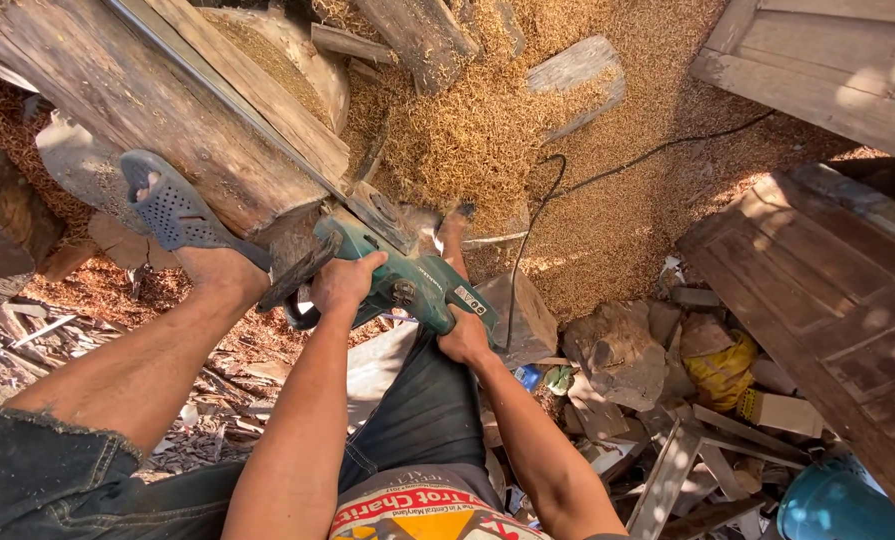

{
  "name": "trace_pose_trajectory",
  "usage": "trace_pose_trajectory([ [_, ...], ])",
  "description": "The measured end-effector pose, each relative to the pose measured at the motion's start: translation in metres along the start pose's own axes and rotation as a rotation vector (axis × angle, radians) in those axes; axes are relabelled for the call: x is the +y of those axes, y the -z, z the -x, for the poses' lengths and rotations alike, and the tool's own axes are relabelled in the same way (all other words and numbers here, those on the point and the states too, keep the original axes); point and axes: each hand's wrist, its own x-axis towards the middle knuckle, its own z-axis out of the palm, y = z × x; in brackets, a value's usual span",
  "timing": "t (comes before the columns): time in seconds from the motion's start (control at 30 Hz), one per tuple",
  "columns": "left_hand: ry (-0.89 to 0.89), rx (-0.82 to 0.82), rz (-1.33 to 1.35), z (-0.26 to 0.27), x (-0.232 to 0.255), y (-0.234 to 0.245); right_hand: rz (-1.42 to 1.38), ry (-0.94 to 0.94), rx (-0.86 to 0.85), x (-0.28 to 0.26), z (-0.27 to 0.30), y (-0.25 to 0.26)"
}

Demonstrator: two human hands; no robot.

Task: Cutting and measuring a wood log using an electric chainsaw and a tape measure.

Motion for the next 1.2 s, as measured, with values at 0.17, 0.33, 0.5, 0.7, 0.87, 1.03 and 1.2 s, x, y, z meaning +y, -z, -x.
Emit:
trace_pose_trajectory([
  [0.17, -0.003, -0.011, -0.026, -0.015, -0.004, -0.011, -0.016, 0.011, -0.023, 0.002, -0.013, -0.001],
  [0.33, -0.037, 0.062, 0.02, -0.019, -0.006, -0.01, -0.037, 0.0, -0.005, 0.001, -0.012, -0.004],
  [0.5, -0.018, 0.033, 0.063, 0.003, 0.006, 0.01, 0.022, -0.031, -0.016, -0.008, 0.001, 0.006],
  [0.7, 0.02, -0.049, 0.114, 0.014, 0.01, 0.022, 0.041, -0.016, 0.03, -0.006, 0.01, 0.005],
  [0.87, -0.002, -0.077, 0.149, 0.02, 0.009, 0.03, 0.049, -0.023, 0.031, -0.018, 0.022, 0.011],
  [1.03, -0.008, -0.093, 0.15, 0.024, 0.011, 0.037, 0.071, -0.029, 0.028, -0.019, 0.024, 0.012],
  [1.2, -0.019, -0.103, 0.13, 0.015, 0.008, 0.032, 0.064, -0.039, 0.02, -0.022, 0.027, 0.013],
])
